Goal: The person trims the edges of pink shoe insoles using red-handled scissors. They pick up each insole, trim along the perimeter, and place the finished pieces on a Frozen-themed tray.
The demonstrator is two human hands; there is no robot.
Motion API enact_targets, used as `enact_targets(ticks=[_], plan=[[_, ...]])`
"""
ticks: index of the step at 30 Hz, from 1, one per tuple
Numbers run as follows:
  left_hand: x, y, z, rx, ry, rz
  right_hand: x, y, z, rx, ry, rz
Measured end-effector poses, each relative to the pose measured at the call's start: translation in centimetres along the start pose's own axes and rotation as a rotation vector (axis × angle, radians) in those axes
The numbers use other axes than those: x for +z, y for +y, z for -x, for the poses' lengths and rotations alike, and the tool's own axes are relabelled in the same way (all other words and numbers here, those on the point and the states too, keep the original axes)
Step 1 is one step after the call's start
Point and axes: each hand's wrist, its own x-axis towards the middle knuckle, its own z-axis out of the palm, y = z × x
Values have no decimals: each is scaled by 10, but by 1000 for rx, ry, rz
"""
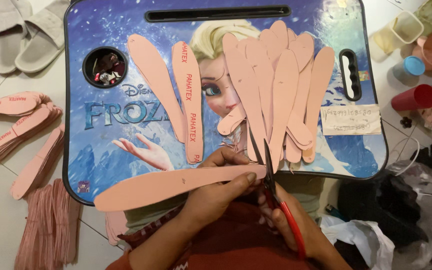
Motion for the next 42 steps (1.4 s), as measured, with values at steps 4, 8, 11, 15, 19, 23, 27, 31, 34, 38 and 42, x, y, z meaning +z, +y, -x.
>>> enact_targets(ticks=[4,8,11,15,19,23,27,31,34,38,42], plan=[[-4,6,-1,-27,-19,17,-2,0,-1,-6,0,6],[-8,14,-1,-48,-21,-57,-3,1,-1,9,-38,-66],[-10,18,-3,-59,-37,-17,-4,2,-2,17,-43,-14],[-13,21,-4,-92,-25,-43,-9,-1,-1,38,-83,40],[-19,27,-4,-67,-89,-78,-10,0,-1,63,-83,48],[-23,32,-5,-66,-38,-234,-13,5,2,147,-79,87],[-26,34,-6,-45,-43,-289,-13,13,2,161,-61,63],[-29,28,-7,16,-49,-264,-13,12,2,112,-31,83],[-28,20,-9,59,-51,-238,-10,9,1,152,-66,72],[-23,19,-8,-17,13,-207,-6,10,-3,126,-78,88],[-13,30,-5,-45,36,-255,-5,13,-5,60,-126,44]])
